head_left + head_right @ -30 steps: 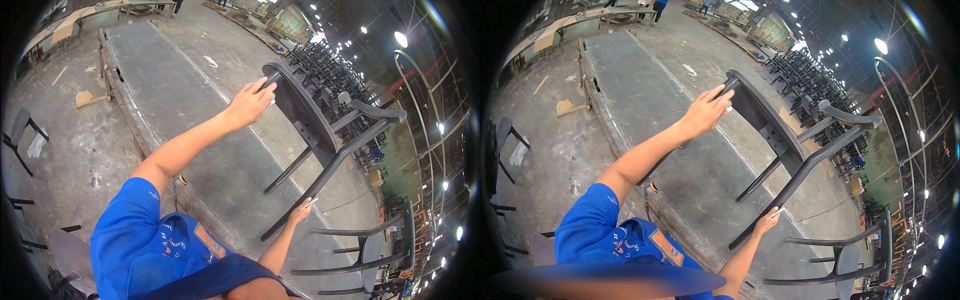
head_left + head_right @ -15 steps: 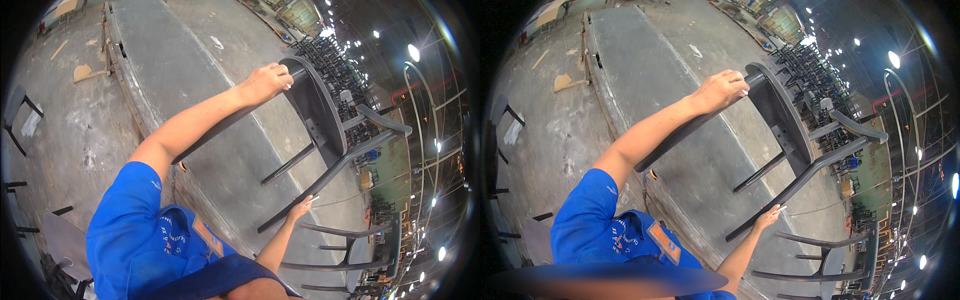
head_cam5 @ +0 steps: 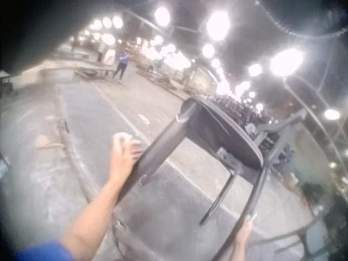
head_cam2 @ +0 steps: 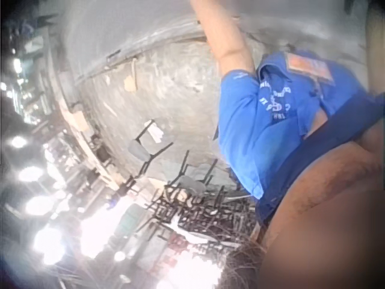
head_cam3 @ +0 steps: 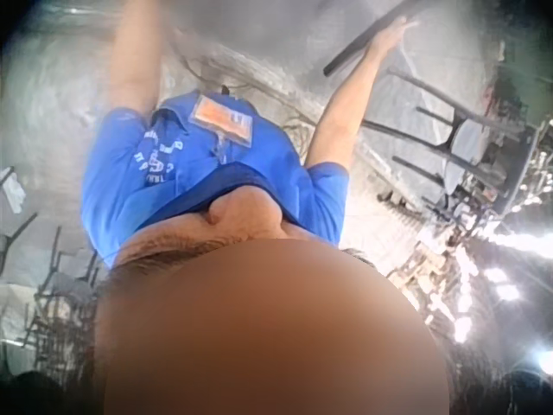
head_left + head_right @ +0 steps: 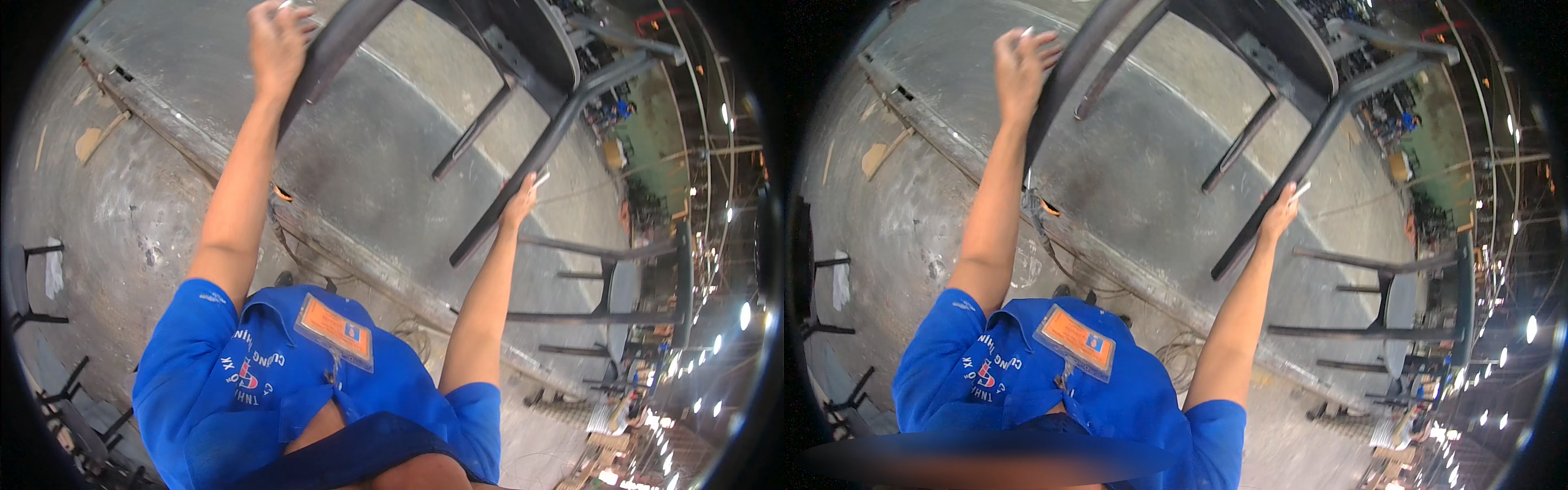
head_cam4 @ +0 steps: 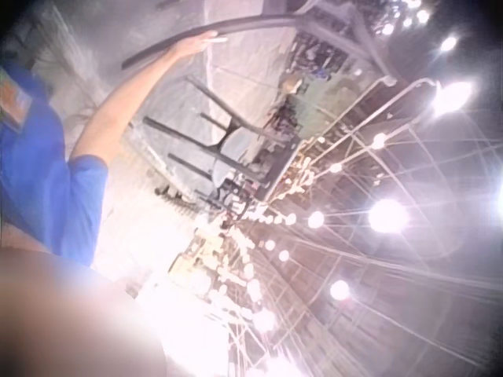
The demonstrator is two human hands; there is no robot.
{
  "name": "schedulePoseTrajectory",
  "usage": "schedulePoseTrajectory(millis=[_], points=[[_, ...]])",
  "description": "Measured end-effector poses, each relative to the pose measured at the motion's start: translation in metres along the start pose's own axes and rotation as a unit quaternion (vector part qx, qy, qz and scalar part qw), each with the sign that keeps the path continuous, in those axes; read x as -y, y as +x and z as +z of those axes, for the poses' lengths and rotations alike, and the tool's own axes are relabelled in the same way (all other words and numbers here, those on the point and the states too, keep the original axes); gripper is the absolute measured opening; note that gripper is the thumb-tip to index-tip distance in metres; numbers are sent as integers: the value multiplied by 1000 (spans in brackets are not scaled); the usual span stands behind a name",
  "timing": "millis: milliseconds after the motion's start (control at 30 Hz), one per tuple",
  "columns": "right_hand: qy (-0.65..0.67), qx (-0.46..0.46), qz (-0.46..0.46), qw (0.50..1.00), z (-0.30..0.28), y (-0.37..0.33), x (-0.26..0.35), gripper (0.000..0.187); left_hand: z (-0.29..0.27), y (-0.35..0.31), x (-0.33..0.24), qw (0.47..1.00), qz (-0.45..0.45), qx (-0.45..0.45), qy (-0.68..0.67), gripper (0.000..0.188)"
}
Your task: The person marks a black chair with a white marker, drawing loops on the seat and lines on the legs. The chair is lifted, rotated, and repositioned to access different surfaces for marking.
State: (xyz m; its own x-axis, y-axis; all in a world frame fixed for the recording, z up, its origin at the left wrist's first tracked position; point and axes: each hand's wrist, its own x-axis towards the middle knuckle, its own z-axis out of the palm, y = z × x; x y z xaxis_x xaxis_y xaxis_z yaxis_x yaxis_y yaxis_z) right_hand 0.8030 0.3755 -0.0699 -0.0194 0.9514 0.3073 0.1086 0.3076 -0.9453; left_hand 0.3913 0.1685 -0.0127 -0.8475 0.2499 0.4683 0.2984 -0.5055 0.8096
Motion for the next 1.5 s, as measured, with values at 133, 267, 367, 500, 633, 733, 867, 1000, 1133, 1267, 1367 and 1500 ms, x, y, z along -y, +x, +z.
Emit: schedulePoseTrajectory(millis=[133,267,367,500,633,733,867,1000,1133,1267,1367,1500], points=[[44,98,115,988,-12,7,2,52,-19,-38,17,934,83,-15,347,26],[95,149,128,976,-23,-9,-9,55,-10,-16,24,909,85,-15,407,27],[135,174,179,959,-38,-34,-23,53,0,-1,32,915,93,-12,391,21],[183,209,237,931,-61,-69,-44,59,13,13,39,909,156,-24,385,20],[221,176,272,920,-69,-91,-50,52,22,23,41,913,128,-12,386,21],[186,159,276,930,-69,-98,-44,53,22,29,42,915,65,-9,397,21],[95,165,265,945,-71,-105,-39,55,14,26,42,905,144,-26,399,22],[-5,120,239,963,-75,-103,-39,54,7,15,36,909,97,-33,405,22],[-83,88,173,977,-71,-72,-24,59,1,9,31,919,89,-31,383,22],[-214,108,76,968,-41,-30,-12,59,-13,4,34,929,101,-35,354,21],[-131,113,-10,985,-9,-18,-25,46,-44,-11,39,925,68,-32,374,28],[-50,34,-3,998,4,-29,-42,47,-106,-50,54,932,14,-2,361,27]])
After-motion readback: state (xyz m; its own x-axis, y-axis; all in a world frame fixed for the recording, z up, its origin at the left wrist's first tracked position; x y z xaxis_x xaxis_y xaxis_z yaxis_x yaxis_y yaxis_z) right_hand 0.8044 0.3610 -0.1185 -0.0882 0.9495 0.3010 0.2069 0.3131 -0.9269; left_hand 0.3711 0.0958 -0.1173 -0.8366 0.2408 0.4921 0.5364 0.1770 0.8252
